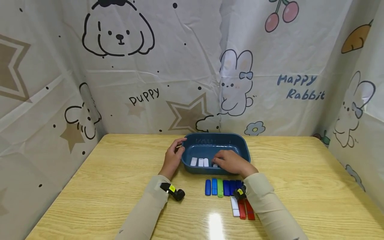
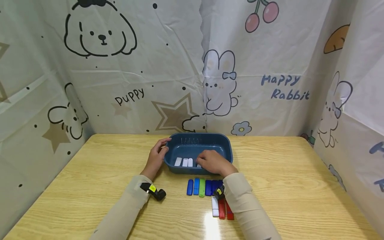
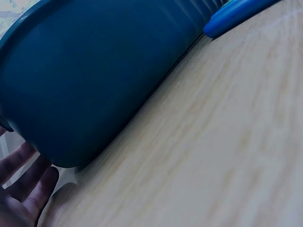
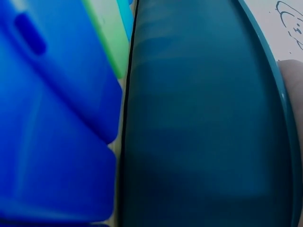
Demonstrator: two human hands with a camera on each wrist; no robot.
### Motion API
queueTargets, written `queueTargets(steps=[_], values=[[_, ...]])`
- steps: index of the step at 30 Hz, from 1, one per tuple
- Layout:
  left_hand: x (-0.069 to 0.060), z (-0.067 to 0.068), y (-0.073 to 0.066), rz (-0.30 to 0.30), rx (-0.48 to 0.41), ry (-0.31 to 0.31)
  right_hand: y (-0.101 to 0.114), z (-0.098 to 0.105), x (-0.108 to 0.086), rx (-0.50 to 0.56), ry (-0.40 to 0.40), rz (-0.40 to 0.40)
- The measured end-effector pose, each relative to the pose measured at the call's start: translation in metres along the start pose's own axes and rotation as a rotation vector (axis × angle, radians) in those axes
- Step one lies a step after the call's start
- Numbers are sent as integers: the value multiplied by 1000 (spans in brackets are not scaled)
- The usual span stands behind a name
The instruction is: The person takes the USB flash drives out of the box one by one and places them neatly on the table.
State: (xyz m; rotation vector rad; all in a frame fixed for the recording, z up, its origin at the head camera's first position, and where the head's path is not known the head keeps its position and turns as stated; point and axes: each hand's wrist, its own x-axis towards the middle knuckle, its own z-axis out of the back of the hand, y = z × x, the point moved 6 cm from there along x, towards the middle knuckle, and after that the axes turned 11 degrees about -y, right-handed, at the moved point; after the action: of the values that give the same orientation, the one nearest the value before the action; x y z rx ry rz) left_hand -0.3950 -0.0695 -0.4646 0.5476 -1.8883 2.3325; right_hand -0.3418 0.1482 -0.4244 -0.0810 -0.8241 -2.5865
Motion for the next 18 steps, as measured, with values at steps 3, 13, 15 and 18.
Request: queueTargets(steps=[3, 13, 15, 18], values=[[0, -1, 0, 5, 4, 2, 0, 0, 0, 10, 4, -7], [0, -1, 0, 9, 2, 13, -3, 1, 0, 15, -2, -53], [1, -1, 1, 9, 0, 13, -2, 1, 0, 22, -2, -55], [1, -1, 2, 7, -1, 13, -3, 1, 0, 28, -1, -52]])
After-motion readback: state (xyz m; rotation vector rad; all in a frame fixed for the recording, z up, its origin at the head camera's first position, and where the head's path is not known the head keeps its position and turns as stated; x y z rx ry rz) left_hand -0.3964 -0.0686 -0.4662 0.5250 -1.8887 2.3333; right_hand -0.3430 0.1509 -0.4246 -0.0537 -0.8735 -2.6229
